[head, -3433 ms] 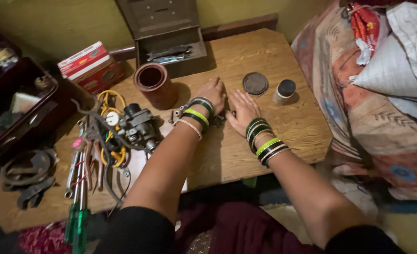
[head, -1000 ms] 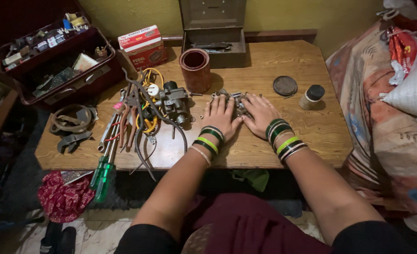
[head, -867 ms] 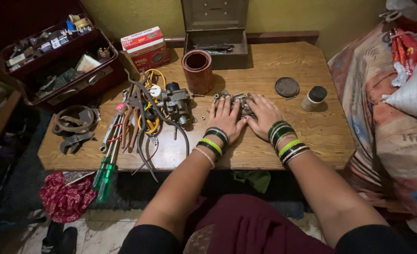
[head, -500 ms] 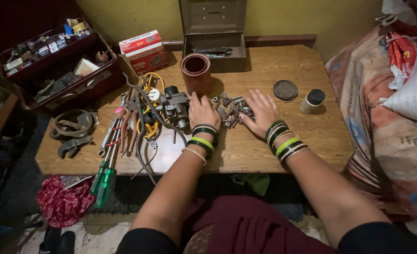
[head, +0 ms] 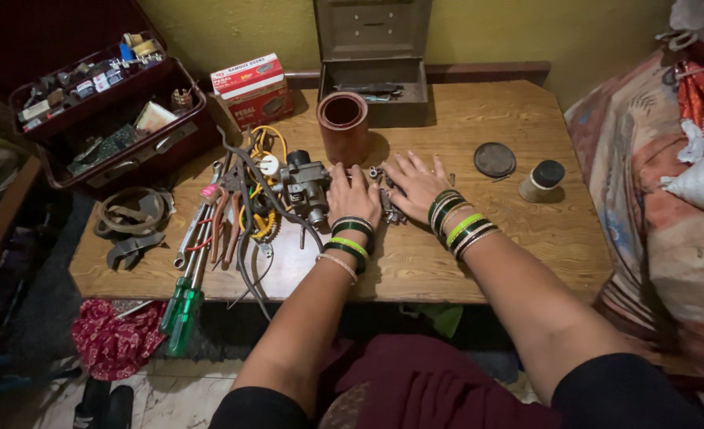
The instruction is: The person opens a cylindrical metal container, pours bolts, nuts, and washers onto the table, sorts through the fasteners, and handles a small bottle by hand.
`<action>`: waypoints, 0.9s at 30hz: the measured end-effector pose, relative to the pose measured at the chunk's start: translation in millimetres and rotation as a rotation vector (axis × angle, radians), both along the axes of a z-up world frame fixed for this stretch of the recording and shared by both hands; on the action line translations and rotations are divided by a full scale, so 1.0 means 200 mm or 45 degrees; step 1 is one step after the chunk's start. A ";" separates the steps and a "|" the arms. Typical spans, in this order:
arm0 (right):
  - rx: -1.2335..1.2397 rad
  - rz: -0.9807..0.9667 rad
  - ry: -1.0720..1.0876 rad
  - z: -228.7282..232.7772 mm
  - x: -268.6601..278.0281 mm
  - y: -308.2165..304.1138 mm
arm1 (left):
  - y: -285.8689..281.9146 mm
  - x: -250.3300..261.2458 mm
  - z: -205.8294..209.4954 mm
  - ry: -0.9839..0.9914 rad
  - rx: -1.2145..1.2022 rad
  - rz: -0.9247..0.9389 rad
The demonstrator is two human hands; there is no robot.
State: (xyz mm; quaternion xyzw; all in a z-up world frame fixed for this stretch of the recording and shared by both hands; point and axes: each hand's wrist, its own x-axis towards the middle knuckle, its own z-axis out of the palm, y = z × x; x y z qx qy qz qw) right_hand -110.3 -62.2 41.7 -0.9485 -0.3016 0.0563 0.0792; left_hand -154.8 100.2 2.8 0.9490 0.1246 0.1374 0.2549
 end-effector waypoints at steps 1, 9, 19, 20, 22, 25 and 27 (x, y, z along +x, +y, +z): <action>-0.002 0.000 0.001 0.00 0.00 0.00 | -0.01 -0.01 0.00 0.043 0.012 -0.036; 0.022 0.031 -0.110 -0.05 -0.02 -0.07 | -0.04 0.00 -0.05 0.017 0.068 -0.281; -0.031 0.012 -0.212 -0.06 -0.10 -0.24 | -0.18 -0.01 -0.09 -0.007 0.130 -0.427; -0.027 0.011 -0.223 -0.06 -0.11 -0.26 | -0.20 -0.02 -0.08 0.004 0.140 -0.432; -0.025 0.004 -0.234 -0.06 -0.13 -0.29 | -0.23 -0.03 -0.07 0.002 0.131 -0.445; -0.040 -0.020 -0.247 -0.06 -0.14 -0.33 | -0.26 -0.04 -0.06 0.022 0.138 -0.464; -0.027 -0.045 -0.219 -0.06 -0.16 -0.35 | -0.28 -0.04 -0.06 0.043 0.152 -0.476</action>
